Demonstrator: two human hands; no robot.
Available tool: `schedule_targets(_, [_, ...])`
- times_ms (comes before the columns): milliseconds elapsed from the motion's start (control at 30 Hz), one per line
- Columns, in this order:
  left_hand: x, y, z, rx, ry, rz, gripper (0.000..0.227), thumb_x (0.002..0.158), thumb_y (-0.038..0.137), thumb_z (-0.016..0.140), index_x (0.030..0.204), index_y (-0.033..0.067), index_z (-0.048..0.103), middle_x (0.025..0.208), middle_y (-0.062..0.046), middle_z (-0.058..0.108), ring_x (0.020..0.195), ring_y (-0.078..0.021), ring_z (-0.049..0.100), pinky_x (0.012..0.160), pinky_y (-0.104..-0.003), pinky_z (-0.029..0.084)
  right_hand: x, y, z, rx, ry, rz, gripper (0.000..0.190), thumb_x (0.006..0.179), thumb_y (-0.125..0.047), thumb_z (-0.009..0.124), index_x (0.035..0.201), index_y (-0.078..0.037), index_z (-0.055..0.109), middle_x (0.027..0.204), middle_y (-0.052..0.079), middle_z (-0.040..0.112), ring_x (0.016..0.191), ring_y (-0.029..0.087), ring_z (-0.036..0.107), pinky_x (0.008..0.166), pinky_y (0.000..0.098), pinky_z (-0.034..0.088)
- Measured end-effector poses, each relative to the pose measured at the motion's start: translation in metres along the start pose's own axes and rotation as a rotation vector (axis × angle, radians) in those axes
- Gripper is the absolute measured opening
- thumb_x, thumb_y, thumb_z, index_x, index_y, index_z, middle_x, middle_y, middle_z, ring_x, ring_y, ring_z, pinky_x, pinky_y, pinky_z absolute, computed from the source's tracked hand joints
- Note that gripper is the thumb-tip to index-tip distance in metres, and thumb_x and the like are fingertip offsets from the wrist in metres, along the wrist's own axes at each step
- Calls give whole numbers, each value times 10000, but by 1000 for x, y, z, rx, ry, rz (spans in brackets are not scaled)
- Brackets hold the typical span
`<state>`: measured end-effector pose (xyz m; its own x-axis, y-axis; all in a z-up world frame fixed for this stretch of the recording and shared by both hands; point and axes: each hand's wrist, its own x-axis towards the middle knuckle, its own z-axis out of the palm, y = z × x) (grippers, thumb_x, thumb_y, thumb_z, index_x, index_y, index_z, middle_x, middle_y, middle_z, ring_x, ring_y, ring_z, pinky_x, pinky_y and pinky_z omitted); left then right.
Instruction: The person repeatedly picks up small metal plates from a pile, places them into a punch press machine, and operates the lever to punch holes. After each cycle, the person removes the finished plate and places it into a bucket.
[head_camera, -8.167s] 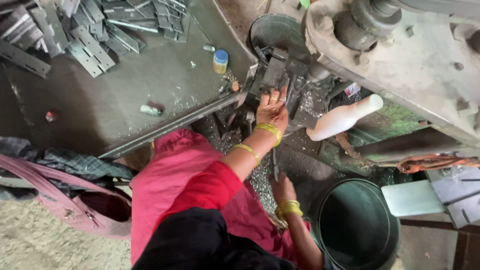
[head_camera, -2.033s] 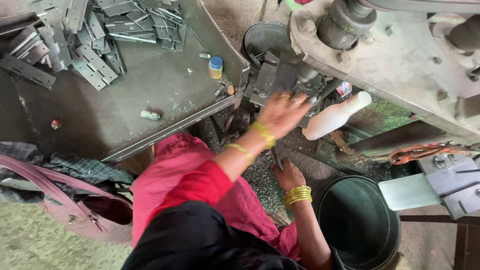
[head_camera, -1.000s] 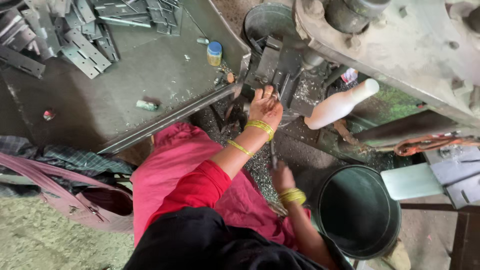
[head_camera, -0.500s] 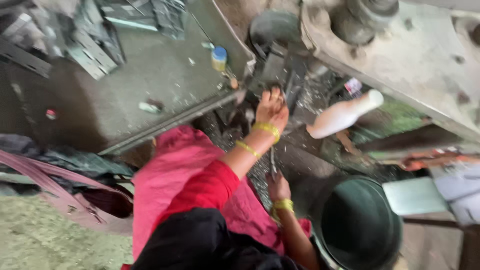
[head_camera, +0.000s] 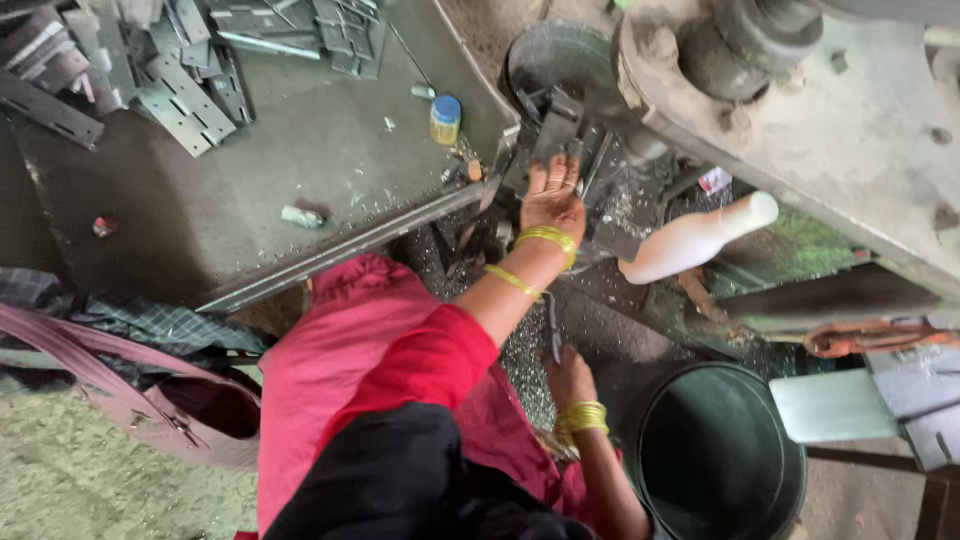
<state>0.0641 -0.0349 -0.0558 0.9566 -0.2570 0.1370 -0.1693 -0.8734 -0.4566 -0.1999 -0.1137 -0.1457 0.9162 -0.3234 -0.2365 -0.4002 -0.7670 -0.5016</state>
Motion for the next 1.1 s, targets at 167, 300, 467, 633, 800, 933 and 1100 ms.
schedule_targets(167, [33,29,0,8,28,-89,554,998,181,325,1515,32,457,1637,-92,369,1482,-216,334,1190,-469,265,1,-2,-15,90,-13,-11,324,889,-325,599,1043,-54,689,874,282,721,850,485,707,752,560,529])
schedule_targets(300, [14,8,-37,-337,58,-42,529,907,187,425,1409,49,520,1554,-91,414,1416,-225,375,1132,-481,300,-6,0,27,68,141,-141,400,925,-337,623,1117,14,622,952,316,684,924,532,637,761,584,497])
schedule_targets(467, [-29,-80,-74,-680,129,35,439,807,167,585,1233,75,634,1427,-110,514,1331,-252,450,1051,-473,355,6,37,45,69,81,-30,447,951,-401,626,1053,34,622,949,331,682,941,531,651,786,553,514])
schedule_targets(633, [-88,-218,-10,-951,453,40,200,723,154,690,913,148,752,965,-87,745,1033,-282,697,930,-412,538,22,33,-1,-123,-24,-20,541,983,-498,605,1039,38,653,938,358,691,927,551,671,768,575,520])
schedule_targets(800, [-81,-384,169,-444,367,-755,197,722,194,709,912,150,731,920,-116,732,881,-312,717,819,-455,558,28,6,-67,-113,-189,9,453,969,-452,604,1074,-18,685,752,317,685,649,463,703,655,554,536])
schedule_targets(933, [-29,-415,256,-518,141,-771,224,724,211,726,939,148,742,926,-126,736,884,-321,722,822,-454,560,18,-11,-74,-90,-265,156,421,947,-434,616,1168,-77,655,765,301,687,595,430,702,628,562,546])
schedule_targets(1100, [-84,-419,292,-571,35,-802,260,727,234,748,972,147,754,933,-139,741,889,-333,728,825,-452,564,17,-11,-70,-155,-123,-22,480,950,-477,643,1119,-31,690,830,261,716,759,410,699,702,525,531])
